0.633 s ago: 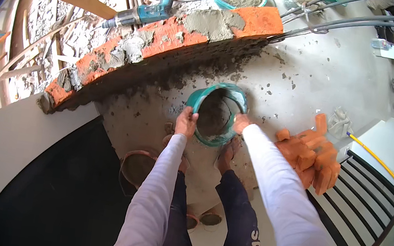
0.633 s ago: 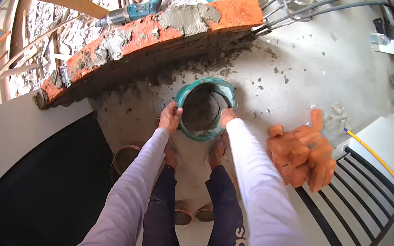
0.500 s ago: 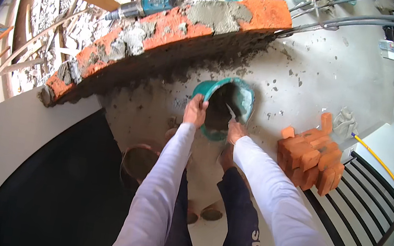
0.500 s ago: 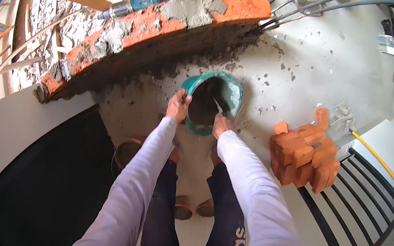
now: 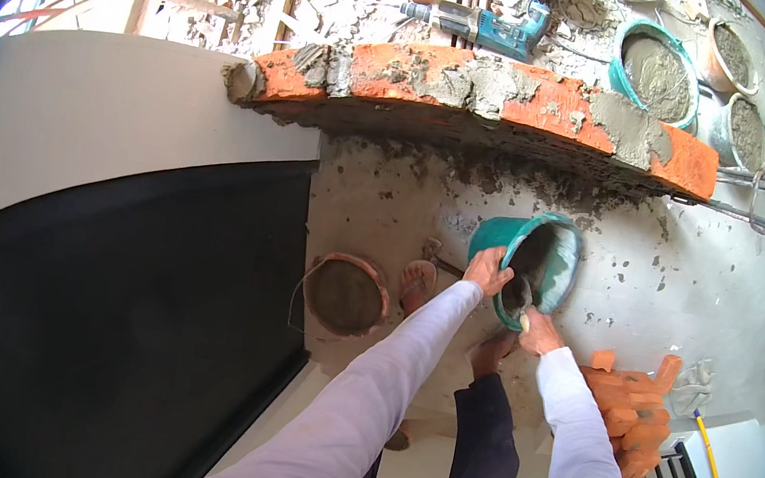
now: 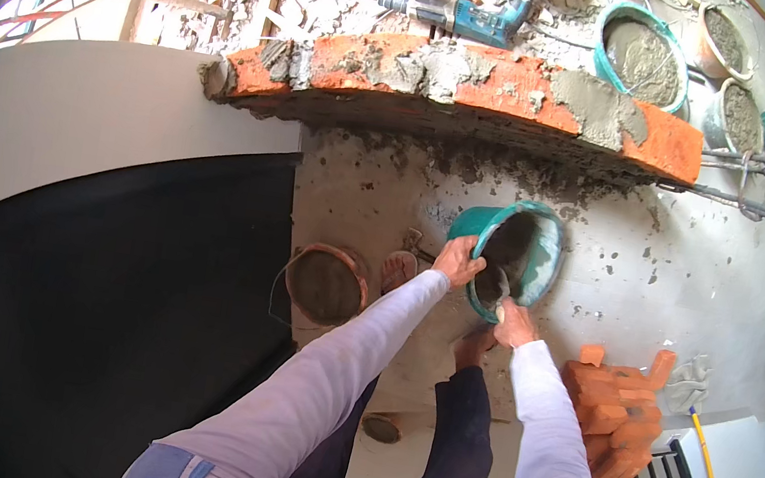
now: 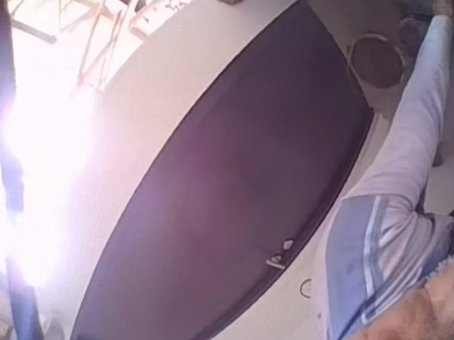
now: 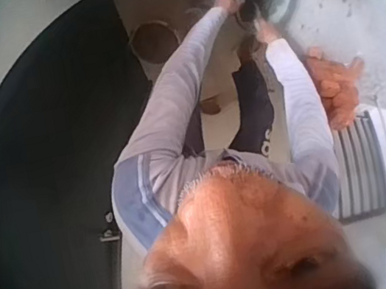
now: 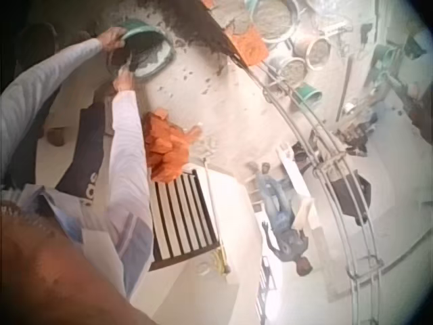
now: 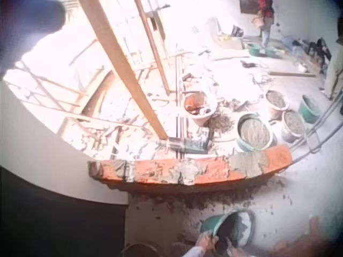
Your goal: The person applies mortar to a low brick wall using a trowel and places individual bricks into the mortar bed.
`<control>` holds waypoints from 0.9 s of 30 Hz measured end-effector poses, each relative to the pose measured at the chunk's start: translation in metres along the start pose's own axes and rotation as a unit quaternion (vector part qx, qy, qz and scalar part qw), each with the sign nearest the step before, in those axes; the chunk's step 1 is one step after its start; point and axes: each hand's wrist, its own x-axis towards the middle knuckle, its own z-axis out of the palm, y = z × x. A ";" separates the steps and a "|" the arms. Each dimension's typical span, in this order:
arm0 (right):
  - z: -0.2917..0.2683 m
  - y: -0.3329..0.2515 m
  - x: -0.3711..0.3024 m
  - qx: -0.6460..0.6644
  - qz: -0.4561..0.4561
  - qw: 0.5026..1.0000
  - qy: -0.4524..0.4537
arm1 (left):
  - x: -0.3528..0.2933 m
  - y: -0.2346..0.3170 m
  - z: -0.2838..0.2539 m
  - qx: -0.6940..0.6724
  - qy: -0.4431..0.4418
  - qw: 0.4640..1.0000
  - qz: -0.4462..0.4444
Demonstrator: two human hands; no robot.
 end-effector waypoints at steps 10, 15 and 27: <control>-0.122 -0.120 -0.086 0.053 0.054 0.975 -0.210 | -0.152 0.054 -0.124 -0.214 0.117 0.969 -0.034; -0.136 -0.177 -0.128 0.117 -0.035 0.957 -0.264 | -0.204 0.100 -0.191 -0.209 0.131 0.969 0.009; -0.150 -0.283 -0.182 0.232 -0.052 0.888 -0.395 | -0.286 0.133 -0.253 -0.342 0.211 0.915 0.029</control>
